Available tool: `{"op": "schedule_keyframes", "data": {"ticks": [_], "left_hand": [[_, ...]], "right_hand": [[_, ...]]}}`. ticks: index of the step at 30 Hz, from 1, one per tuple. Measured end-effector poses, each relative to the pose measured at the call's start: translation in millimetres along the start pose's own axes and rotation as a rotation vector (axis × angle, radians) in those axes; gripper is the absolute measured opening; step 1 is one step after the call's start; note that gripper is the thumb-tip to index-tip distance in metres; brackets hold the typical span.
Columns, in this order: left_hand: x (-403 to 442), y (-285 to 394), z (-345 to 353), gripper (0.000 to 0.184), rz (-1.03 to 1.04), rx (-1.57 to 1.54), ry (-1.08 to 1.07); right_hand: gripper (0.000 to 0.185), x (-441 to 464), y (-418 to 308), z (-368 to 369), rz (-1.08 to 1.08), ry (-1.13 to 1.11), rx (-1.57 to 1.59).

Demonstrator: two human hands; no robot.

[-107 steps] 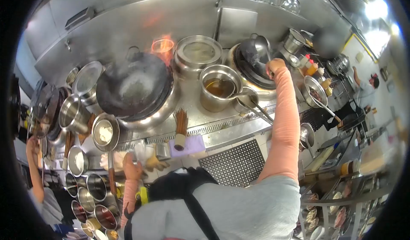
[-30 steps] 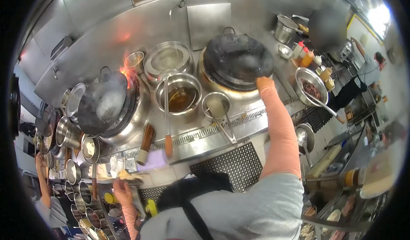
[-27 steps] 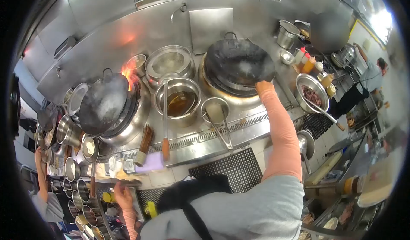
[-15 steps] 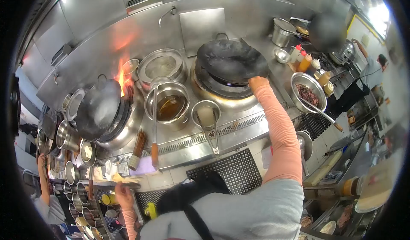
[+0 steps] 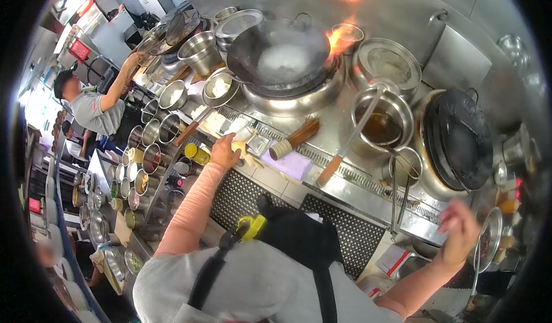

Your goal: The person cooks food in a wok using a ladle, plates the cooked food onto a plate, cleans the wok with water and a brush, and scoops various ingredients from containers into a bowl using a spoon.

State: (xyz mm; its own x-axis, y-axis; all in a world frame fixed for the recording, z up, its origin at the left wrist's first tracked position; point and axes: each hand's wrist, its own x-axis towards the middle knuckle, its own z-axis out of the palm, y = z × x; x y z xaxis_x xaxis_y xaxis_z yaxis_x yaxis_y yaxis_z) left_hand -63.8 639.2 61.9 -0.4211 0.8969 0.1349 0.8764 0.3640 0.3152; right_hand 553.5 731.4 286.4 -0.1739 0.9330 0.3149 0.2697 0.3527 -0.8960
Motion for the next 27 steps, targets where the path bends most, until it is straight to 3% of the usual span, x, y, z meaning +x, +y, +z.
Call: {"op": "schedule_keyframes", "data": {"ticks": [1, 3, 5, 7, 9, 11, 13, 15, 17, 18, 21, 22, 24, 25, 26, 27], "left_hand": [[13.1, -3.4, 1.6, 0.066, -0.021, 0.058, -0.066], [34.5, -6.2, 1.4, 0.076, -0.046, 0.203, -0.244], [56.2, -10.5, 4.4, 0.076, -0.036, 0.360, -0.339], [74.2, -36.7, 33.8, 0.087, 0.058, 0.446, -0.441], [85.6, -39.9, 29.1, 0.091, 0.048, 0.485, -0.596], [88.2, -39.2, 14.6, 0.089, 0.070, 0.464, -0.642], [93.0, -47.8, 24.6, 0.084, 0.071, 0.386, -0.610], [103.7, -51.9, 15.2, 0.081, 0.099, 0.357, -0.627], [108.6, -52.2, -0.7, 0.081, 0.136, 0.370, -0.697], [108.2, -57.5, 6.5, 0.079, 0.118, 0.302, -0.603], [137.1, -71.6, -18.7, 0.078, 0.043, -0.032, -0.791], [143.2, -87.8, -1.3, 0.062, 0.032, -0.159, -0.678], [164.7, -123.3, 22.7, 0.057, 0.101, -0.286, -0.605], [167.8, -153.4, 26.7, 0.056, -0.133, -1.045, -0.843], [158.2, -156.9, -3.3, 0.060, -0.192, -1.518, -0.972], [150.8, -156.6, -34.8, 0.067, -0.257, -1.711, -0.938]], "right_hand": [[0.038, -10.1, -3.6, 9.9, -0.075, -0.205, 0.090], [0.036, -11.5, -32.8, 67.0, -0.005, -0.450, 0.152], [0.034, -9.5, -32.2, 126.2, 0.182, -0.401, 0.093], [0.030, -9.8, -38.5, 194.0, 0.386, -0.291, -0.019], [0.026, -23.0, -25.2, 258.3, 0.411, -0.410, 0.202], [0.026, -27.8, -10.1, 335.3, 0.275, -0.640, 0.112], [0.032, -38.9, 20.5, 411.2, 0.199, -0.773, -0.093], [0.047, -50.9, 61.4, 469.9, 0.310, -0.913, -0.294], [0.059, -84.5, 184.9, 514.0, 0.303, -0.981, -0.246], [0.061, -79.3, 180.0, 525.5, 0.388, -0.951, -0.247], [0.064, -90.8, 267.9, 574.5, 0.382, -1.025, -0.629], [0.066, -98.1, 296.2, 587.2, 0.366, -1.049, -0.771], [0.068, -107.9, 297.6, 595.8, 0.331, -1.008, -0.977], [0.068, -108.5, 270.1, 594.2, 0.318, -0.962, -1.069], [0.068, -111.8, 245.6, 595.1, 0.312, -0.921, -1.156], [0.065, -126.0, 259.7, 597.3, 0.310, -0.887, -1.179]]}}
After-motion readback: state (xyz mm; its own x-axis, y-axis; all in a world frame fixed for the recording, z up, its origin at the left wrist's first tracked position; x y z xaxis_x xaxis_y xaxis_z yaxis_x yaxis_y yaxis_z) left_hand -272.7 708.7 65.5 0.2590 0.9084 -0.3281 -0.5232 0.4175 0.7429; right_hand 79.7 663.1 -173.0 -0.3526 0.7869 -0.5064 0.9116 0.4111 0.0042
